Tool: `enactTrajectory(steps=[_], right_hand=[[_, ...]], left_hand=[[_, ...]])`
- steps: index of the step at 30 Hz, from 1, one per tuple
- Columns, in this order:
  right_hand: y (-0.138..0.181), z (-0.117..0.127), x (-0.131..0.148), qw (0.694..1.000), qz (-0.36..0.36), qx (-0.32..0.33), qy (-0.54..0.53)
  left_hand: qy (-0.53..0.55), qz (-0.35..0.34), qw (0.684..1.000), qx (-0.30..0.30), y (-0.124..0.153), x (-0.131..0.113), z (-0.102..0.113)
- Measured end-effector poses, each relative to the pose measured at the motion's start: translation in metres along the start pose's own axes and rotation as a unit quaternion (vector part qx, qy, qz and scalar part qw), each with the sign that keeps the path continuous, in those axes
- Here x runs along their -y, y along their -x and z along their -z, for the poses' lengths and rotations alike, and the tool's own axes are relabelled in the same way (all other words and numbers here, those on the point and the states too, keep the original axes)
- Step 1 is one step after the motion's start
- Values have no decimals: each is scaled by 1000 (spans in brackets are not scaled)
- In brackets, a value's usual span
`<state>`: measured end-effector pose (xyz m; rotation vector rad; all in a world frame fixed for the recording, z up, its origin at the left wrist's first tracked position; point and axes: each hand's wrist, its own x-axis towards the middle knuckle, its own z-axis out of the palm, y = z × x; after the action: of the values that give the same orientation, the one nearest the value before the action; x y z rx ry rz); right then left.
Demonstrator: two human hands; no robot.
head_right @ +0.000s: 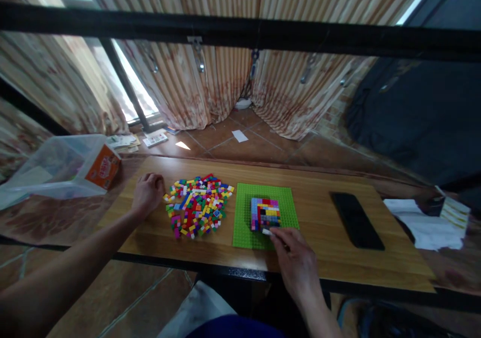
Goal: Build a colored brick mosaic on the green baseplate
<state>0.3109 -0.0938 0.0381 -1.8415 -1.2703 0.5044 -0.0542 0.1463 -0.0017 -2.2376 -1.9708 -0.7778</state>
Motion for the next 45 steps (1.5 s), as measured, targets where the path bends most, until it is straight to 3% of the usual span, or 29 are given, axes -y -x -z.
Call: enactTrajectory(steps=[3, 14, 25, 31, 41, 45], right_hand=[[-8, 0, -10, 999, 36, -20, 16], [-23, -17, -17, 993, 107, 16, 42], [-18, -25, -23, 980, 162, -35, 107], [-14, -28, -22, 980, 160, -62, 105], [-11, -27, -22, 982, 150, -51, 100], [-14, -23, -16, 979, 151, -95, 97]], left_hand=[[-2, 1, 1000, -1, 0, -1, 1], [-5, -5, 1000, -5, -1, -2, 5], [-23, 1, 1000, 0, -1, -1, 4], [-22, -2, 1000, -1, -1, 1, 2], [-19, -9, 1000, -2, -1, 3, -1], [-11, -1, 1000, -5, 0, 2, 0]])
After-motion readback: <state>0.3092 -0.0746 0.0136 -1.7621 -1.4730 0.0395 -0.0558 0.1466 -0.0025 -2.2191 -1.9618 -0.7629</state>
